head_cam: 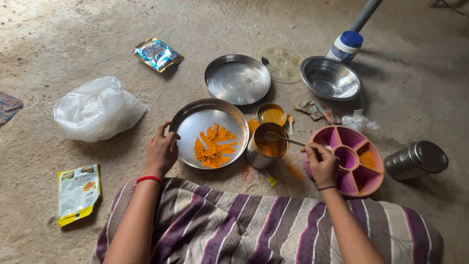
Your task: The person sits on the floor and transfers orange powder from a small bowl and a packet into a metal plate using a spoon. They then scoop the powder from the plate into a metal container.
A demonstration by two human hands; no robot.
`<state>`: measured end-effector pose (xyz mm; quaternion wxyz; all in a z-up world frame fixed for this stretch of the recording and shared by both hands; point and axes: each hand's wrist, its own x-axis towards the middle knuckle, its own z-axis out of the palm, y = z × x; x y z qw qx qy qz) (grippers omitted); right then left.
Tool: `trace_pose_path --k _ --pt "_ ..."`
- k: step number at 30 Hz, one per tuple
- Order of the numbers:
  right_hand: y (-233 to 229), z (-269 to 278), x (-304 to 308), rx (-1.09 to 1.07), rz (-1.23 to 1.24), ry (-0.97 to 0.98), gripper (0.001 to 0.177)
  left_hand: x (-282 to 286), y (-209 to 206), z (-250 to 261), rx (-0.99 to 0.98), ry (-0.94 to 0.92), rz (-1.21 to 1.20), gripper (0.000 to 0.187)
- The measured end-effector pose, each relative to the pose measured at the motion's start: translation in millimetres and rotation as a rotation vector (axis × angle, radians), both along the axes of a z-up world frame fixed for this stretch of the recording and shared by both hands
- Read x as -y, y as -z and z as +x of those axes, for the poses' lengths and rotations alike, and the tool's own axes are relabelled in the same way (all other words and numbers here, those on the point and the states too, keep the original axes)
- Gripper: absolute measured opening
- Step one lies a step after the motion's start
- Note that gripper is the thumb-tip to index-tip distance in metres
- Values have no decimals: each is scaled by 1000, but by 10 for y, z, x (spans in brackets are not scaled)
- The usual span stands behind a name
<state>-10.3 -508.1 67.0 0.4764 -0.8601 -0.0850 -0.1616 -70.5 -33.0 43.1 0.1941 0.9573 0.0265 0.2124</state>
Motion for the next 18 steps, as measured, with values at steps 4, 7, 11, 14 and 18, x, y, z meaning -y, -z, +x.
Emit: trace_pose_path --k 4,7,11,14,18 --pt "-12 15 19 -20 254 -32 22 -48 93 21 -13 -88 -46 20" --pt "-155 -2 -94 73 457 -106 24 -121 270 78 -73 -256 -52 28" --pt "-351 -196 -596 -76 591 -116 25 -274 525 187 -233 -440 -193 37" --pt "-320 -315 -1223 -189 501 -147 25 -264 621 251 -300 -449 -175 34" --pt "42 -140 -1863 -317 563 -209 29 -240 645 250 -355 -442 -147 30"
